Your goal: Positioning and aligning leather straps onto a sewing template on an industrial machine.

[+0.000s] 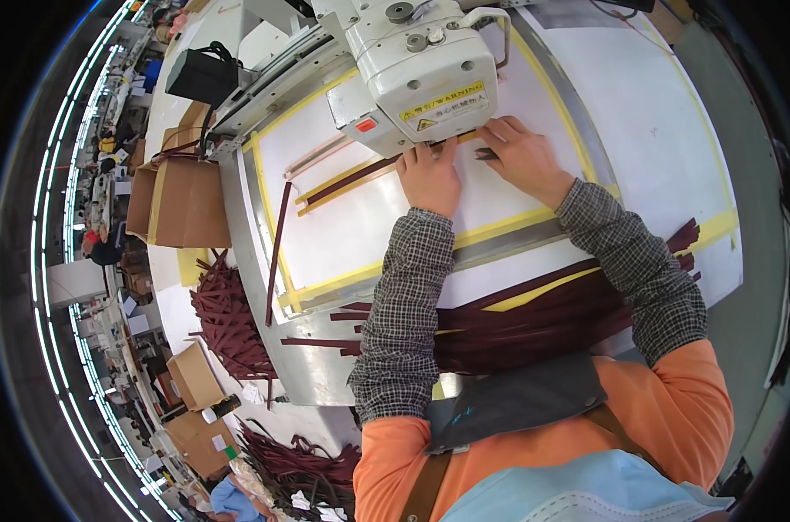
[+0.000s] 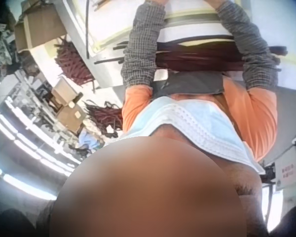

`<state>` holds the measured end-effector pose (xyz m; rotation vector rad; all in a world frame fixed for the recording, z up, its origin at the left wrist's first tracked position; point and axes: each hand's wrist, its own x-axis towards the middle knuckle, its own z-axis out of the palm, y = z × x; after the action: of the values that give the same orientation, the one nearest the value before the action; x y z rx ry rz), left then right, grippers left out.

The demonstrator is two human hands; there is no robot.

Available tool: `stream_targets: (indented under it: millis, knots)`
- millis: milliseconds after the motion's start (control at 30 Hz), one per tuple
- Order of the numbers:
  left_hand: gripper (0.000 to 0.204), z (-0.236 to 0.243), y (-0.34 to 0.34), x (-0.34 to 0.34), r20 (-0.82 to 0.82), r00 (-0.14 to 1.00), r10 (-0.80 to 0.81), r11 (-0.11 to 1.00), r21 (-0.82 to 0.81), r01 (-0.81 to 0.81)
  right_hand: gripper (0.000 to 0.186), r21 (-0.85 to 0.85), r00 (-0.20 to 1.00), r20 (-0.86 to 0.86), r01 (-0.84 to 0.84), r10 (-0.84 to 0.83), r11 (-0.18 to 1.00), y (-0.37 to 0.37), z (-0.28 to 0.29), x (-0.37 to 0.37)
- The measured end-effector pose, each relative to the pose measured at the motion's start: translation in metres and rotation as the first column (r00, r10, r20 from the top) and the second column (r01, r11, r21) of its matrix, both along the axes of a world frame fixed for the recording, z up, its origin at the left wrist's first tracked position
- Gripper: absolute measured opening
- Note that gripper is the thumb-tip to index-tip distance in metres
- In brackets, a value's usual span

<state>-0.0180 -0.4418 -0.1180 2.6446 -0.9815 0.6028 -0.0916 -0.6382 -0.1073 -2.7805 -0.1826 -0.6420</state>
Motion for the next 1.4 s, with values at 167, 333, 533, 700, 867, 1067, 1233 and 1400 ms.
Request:
stream_targets:
  millis: [167, 333, 533, 700, 867, 1067, 1233, 1400]
  knots:
    - [0.048, 0.0, 0.004, 0.0, -0.011, 1.0, 0.026, 1.0, 0.013, -0.026, 0.046, 0.031, 0.999, -0.044, -0.008, 0.009, 0.999, 0.002, 0.006, -0.003]
    - [0.047, 0.001, 0.017, 0.003, 0.013, 1.0, 0.021, 1.0, 0.018, -0.021, 0.041, 0.086, 0.998, -0.008, -0.059, 0.06, 0.995, 0.002, 0.016, -0.015]
    - [0.038, 0.015, 0.082, 0.036, -0.124, 0.985, -0.123, 0.967, -0.236, 0.091, 0.032, 0.188, 0.996, -0.079, -0.012, 0.028, 0.982, -0.045, 0.048, -0.082]
    - [0.053, 0.007, 0.245, 0.078, 0.066, 0.791, 0.608, 0.785, 0.1, -0.611, 0.024, 0.281, 0.965, -0.091, 0.261, -0.245, 0.924, -0.082, 0.055, -0.147]
    - [0.037, 0.011, 0.249, 0.07, -0.109, 0.772, 0.626, 0.78, 0.084, -0.62, 0.021, 0.348, 0.908, -0.17, 0.419, -0.383, 0.838, -0.085, 0.039, -0.19]
    - [0.017, 0.018, 0.257, 0.079, -0.269, 0.835, 0.48, 0.857, -0.061, -0.512, 0.022, 0.372, 0.998, 0.014, 0.054, -0.064, 0.927, -0.014, 0.064, -0.164]
    - [0.016, 0.07, 0.338, 0.071, -0.282, 0.896, 0.342, 0.918, -0.103, -0.383, 0.022, 0.418, 0.998, -0.042, 0.062, -0.049, 0.906, -0.022, 0.068, -0.18]
    - [0.017, 0.126, 0.431, 0.004, -0.192, 0.822, 0.537, 0.84, 0.036, -0.541, 0.023, 0.487, 0.968, -0.11, 0.252, -0.228, 0.836, -0.06, 0.053, -0.213]
